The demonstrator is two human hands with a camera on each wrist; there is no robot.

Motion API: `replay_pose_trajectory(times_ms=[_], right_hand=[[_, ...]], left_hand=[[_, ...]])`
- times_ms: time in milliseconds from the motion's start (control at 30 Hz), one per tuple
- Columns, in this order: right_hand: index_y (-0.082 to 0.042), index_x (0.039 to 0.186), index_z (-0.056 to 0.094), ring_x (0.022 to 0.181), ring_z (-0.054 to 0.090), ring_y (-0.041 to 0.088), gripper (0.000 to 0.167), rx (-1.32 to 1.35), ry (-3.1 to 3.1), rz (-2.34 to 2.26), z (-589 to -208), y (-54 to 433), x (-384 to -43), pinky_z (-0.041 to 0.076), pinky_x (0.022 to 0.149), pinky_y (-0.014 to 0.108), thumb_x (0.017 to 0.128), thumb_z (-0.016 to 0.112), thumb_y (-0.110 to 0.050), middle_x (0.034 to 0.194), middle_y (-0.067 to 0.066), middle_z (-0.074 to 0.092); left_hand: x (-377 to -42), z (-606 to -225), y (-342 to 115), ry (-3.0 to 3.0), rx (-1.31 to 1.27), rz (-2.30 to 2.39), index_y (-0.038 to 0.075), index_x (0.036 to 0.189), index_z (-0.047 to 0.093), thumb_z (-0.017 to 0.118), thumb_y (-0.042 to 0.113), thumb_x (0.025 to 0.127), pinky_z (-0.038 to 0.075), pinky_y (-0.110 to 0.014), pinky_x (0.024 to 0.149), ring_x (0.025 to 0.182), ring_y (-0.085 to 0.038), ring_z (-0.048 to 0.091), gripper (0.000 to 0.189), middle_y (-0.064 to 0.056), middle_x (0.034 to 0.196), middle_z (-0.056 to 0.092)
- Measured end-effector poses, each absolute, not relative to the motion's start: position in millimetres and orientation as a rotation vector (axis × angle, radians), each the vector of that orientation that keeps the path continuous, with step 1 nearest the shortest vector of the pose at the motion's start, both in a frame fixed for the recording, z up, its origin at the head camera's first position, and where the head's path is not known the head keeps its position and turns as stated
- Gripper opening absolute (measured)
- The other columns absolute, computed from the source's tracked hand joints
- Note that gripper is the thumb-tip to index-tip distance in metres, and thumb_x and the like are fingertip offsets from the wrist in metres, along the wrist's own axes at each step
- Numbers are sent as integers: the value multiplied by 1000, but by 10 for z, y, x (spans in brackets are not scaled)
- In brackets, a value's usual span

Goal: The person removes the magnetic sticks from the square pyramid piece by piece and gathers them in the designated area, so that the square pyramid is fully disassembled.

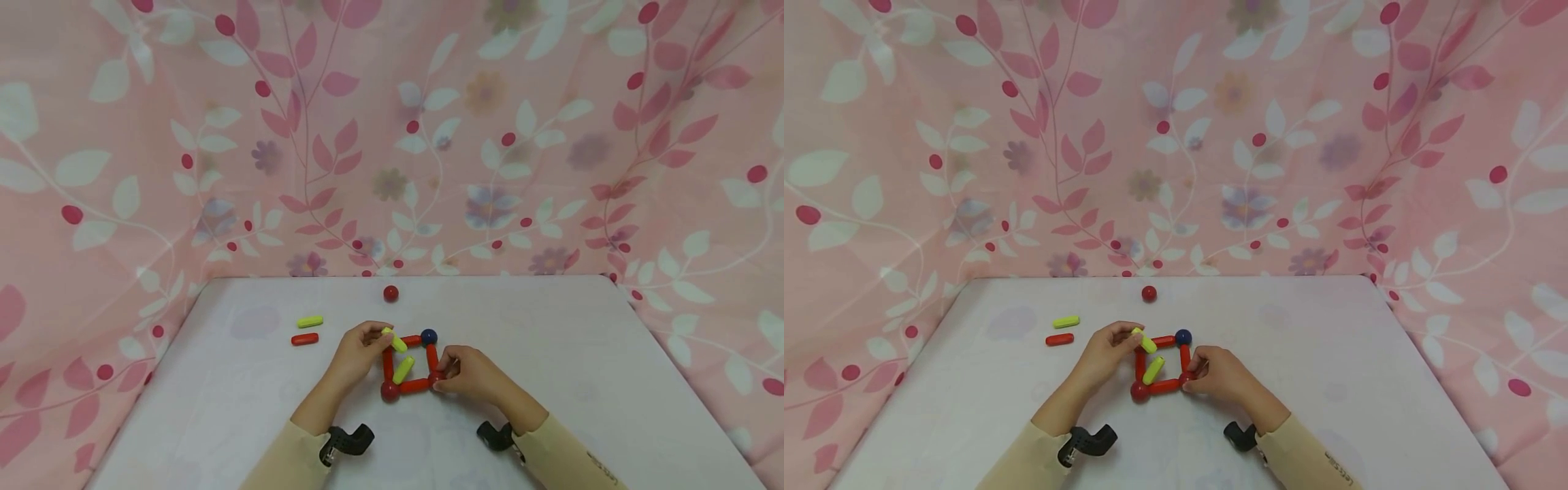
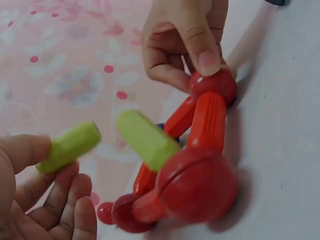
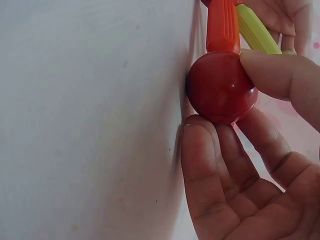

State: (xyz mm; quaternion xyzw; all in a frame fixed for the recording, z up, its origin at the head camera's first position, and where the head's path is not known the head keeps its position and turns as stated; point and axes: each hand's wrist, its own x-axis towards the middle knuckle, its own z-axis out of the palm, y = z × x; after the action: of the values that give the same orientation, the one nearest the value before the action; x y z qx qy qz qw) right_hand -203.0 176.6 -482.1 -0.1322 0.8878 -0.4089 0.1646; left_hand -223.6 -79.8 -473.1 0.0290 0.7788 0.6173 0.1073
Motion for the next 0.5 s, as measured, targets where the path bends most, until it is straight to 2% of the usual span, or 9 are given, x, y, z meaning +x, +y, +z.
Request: replay_pose_trajectory(times_ms=[167,233,367,500], right_hand=[[-14,90,64,77,59,17,26,-412,2517,-1176,-4831,1793,-2045,52,64,29,79,87,-20,84,-4,64],[-14,91,65,78,60,16,25,-421,2512,-1178,-4843,1816,-2050,53,65,29,80,86,-21,85,-5,64],[-14,93,65,80,61,16,25,-428,2514,-1182,-4852,1863,-2059,53,66,29,80,86,-20,88,-4,65],[-14,93,65,82,61,17,24,-424,2503,-1201,-4851,1887,-2074,54,68,29,80,85,-18,90,-3,65]], left_hand=[[-2219,-4686,-1056,2319,42,1845,8,130,63,65,22,99,53,-44,93,97,-21,63,34,-8,114,62],[-2217,-4669,-1174,2387,57,1786,9,130,64,65,20,98,54,-41,88,93,-19,63,34,-7,114,62],[-2220,-4646,-1427,2508,92,1651,9,132,64,68,19,97,52,-33,81,96,-19,64,37,-7,114,64],[-2222,-4635,-1691,2620,77,1561,4,124,65,71,20,94,50,-28,76,96,-18,65,34,-7,108,66]])
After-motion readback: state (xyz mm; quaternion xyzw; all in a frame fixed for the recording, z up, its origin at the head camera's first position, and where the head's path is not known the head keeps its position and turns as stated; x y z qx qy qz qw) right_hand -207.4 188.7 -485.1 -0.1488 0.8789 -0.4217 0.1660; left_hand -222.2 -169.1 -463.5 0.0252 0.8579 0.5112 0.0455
